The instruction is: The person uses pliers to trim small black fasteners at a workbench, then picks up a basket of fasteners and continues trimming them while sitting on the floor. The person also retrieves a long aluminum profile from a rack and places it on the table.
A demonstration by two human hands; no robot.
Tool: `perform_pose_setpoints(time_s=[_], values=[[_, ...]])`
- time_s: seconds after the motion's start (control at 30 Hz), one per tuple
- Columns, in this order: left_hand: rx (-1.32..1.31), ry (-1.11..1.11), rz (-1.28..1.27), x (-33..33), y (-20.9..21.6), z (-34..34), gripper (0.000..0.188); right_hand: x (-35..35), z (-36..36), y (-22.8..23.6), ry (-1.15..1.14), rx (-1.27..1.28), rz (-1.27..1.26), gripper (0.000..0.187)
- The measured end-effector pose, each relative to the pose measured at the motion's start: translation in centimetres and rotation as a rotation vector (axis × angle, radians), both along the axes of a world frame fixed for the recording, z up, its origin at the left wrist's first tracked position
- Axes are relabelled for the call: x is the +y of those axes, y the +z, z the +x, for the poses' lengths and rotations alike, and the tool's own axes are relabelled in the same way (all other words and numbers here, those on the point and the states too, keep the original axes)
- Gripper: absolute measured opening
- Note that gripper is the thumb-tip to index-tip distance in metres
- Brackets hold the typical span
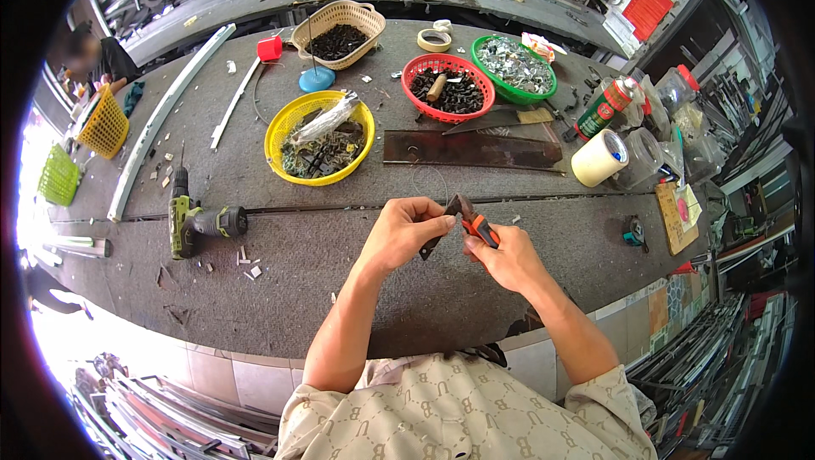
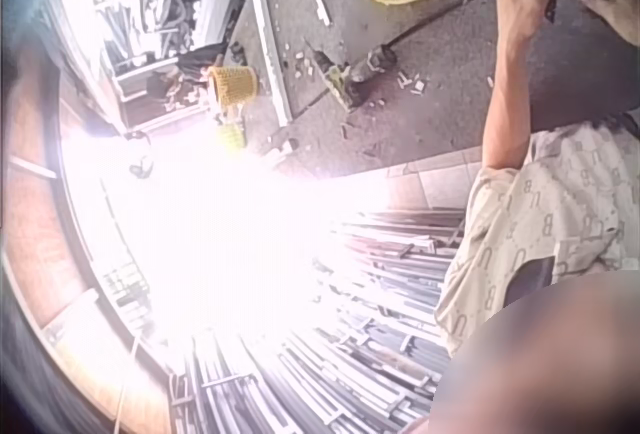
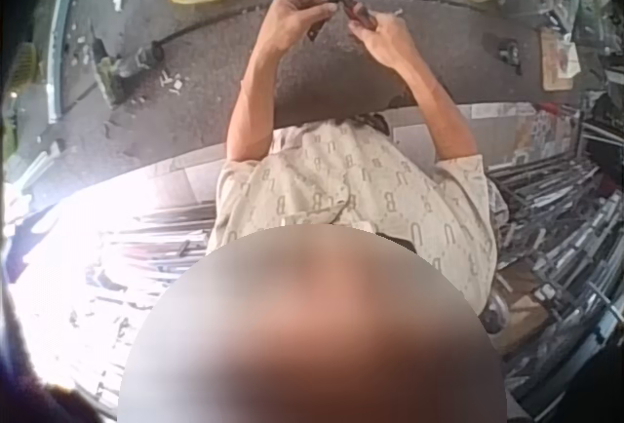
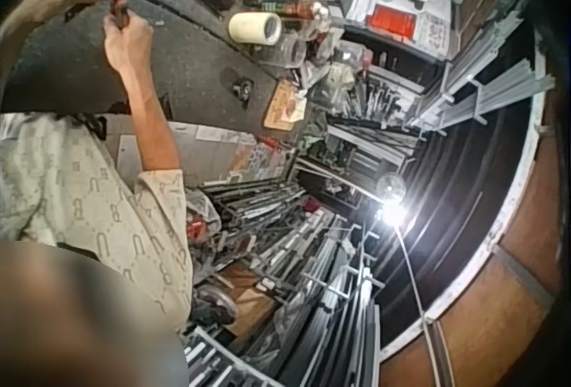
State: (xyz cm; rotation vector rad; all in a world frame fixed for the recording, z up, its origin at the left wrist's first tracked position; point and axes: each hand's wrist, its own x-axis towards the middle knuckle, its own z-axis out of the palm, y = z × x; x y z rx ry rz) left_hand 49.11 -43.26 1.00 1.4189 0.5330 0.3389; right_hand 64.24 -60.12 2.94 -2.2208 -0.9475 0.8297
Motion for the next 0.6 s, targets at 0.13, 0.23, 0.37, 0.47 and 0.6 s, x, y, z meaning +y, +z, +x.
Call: perform_pose_setpoints(time_s=[0.13,0.23,0.37,0.47,0.6], values=[[0.002,0.002,0.005,0.06,-0.07,-0.02,0.023,-0.12,0.02,-0.18,0.010,-0.007,0.044,0.037],[0.003,0.000,0.010,0.06,-0.11,0.03,0.023,-0.14,-0.01,-0.10,0.012,-0.025,0.030,0.036],[0.002,-0.004,0.005,0.10,-0.05,-0.03,0.022,-0.18,-0.16,0.07,0.015,-0.061,0.008,0.036],[0.002,-0.009,0.009,0.02,0.01,-0.05,0.022,-0.18,-0.21,0.00,0.025,-0.082,0.006,0.037],[-0.008,-0.010,0.009,-0.06,-0.01,-0.04,0.022,-0.26,-0.23,-0.28,0.021,-0.079,0.018,0.037]])
